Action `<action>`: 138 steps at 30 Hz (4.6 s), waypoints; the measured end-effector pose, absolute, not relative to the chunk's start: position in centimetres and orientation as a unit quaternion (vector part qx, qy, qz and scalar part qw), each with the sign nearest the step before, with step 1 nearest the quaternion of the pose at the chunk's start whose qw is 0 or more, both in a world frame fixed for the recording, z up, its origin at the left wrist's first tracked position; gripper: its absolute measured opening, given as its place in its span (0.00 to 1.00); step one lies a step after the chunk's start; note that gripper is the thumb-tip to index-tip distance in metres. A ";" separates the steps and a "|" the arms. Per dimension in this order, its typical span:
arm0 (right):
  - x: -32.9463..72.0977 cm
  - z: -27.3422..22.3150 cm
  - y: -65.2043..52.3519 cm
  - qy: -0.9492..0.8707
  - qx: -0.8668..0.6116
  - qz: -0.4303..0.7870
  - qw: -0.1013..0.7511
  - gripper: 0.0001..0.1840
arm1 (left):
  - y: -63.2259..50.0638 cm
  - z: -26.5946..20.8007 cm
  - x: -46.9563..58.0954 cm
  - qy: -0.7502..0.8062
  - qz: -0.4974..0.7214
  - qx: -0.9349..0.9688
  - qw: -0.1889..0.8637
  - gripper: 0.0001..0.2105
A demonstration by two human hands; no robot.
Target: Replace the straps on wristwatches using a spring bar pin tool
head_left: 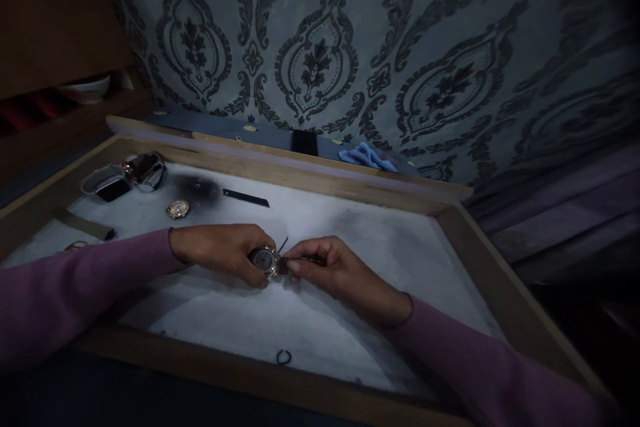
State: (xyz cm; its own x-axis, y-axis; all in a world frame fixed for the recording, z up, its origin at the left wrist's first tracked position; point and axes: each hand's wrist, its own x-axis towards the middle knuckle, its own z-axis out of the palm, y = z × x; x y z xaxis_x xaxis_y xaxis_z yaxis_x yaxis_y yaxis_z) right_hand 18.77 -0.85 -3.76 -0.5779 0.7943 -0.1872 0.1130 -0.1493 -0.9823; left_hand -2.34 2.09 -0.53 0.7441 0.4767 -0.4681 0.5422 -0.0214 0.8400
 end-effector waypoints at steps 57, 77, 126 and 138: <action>18.2 -3.7 -1.4 -0.598 -0.385 0.641 0.289 0.09 | 1.5 -1.3 -2.4 0.341 0.016 0.700 0.628 0.08; 18.5 -3.9 -1.3 -0.571 -0.405 0.644 0.309 0.09 | 1.6 -1.5 -2.4 0.315 0.063 0.656 0.683 0.03; 18.3 -4.5 -1.6 -0.637 -0.382 0.581 0.334 0.08 | 1.5 -2.1 -2.5 0.317 0.046 0.713 0.623 0.06; 18.0 -4.0 -1.8 -0.666 -0.388 0.549 0.323 0.08 | 1.6 -1.4 -2.5 0.319 0.038 0.698 0.641 0.08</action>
State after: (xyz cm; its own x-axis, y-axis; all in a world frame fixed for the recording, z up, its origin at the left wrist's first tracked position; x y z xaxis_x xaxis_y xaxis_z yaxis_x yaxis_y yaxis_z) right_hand 18.05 -1.78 -4.04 -0.4902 0.8716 0.0042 0.1610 0.0953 -0.9823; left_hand -2.50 1.59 -1.44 0.7939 0.4933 -0.3554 0.3962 0.0237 0.9179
